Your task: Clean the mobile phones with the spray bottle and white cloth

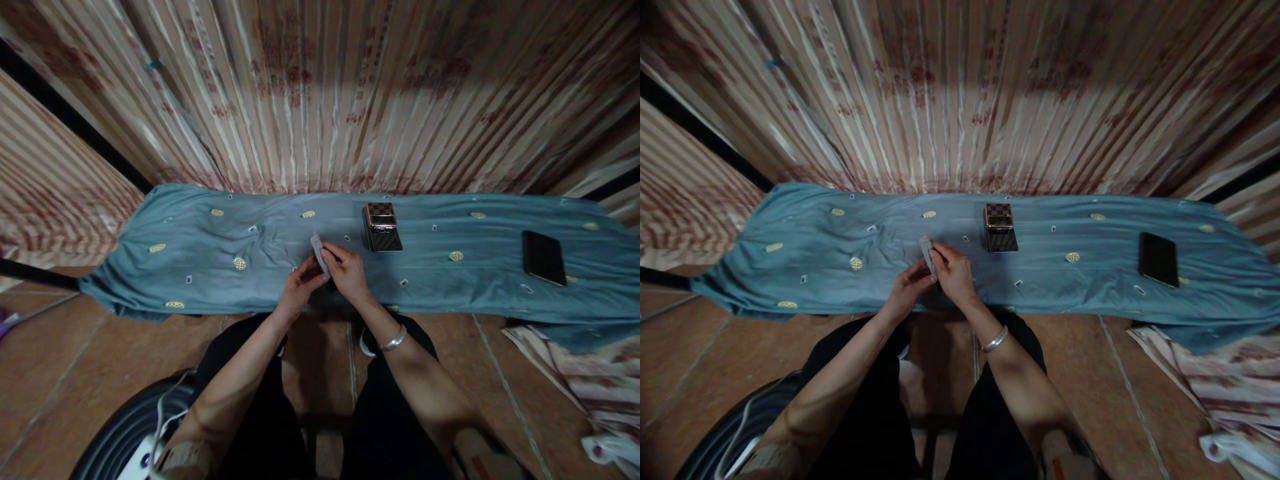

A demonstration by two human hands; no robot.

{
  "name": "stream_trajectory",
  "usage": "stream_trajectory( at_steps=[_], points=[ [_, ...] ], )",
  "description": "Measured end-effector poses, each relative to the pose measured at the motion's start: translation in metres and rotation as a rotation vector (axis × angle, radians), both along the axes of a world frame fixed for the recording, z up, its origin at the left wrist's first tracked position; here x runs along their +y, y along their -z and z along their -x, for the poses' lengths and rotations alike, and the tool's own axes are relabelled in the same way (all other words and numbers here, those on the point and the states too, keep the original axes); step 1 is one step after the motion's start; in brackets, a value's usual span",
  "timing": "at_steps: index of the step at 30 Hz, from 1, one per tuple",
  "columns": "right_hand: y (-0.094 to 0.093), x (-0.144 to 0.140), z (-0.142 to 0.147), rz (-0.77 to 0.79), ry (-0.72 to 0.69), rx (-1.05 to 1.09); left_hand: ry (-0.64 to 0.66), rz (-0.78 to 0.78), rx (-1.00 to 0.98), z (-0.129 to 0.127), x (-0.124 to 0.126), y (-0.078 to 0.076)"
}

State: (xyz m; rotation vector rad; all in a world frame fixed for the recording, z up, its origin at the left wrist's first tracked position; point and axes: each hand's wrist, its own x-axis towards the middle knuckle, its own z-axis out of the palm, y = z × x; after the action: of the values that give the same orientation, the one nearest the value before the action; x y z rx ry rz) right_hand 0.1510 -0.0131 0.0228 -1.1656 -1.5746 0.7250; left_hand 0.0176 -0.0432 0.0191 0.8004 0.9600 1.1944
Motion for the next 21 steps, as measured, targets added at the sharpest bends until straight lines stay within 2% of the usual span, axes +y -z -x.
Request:
stream_trajectory(
  at_steps=[5,12,17,21],
  points=[
    [0.0,0.001,0.001,0.024,-0.078,-0.017,-0.045,0.033,-0.056,0.009,0.008,0.001],
    [0.001,-0.005,-0.001,0.058,-0.192,-0.024,-0.194,0.086,-0.127,0.021,0.019,-0.004],
    [0.002,-0.008,-0.003,0.052,-0.21,-0.026,-0.212,0.103,-0.159,0.021,0.022,-0.008],
    [0.003,-0.008,-0.002,0.054,-0.198,-0.011,-0.201,0.09,-0.132,0.022,0.021,-0.005]
  ],
)
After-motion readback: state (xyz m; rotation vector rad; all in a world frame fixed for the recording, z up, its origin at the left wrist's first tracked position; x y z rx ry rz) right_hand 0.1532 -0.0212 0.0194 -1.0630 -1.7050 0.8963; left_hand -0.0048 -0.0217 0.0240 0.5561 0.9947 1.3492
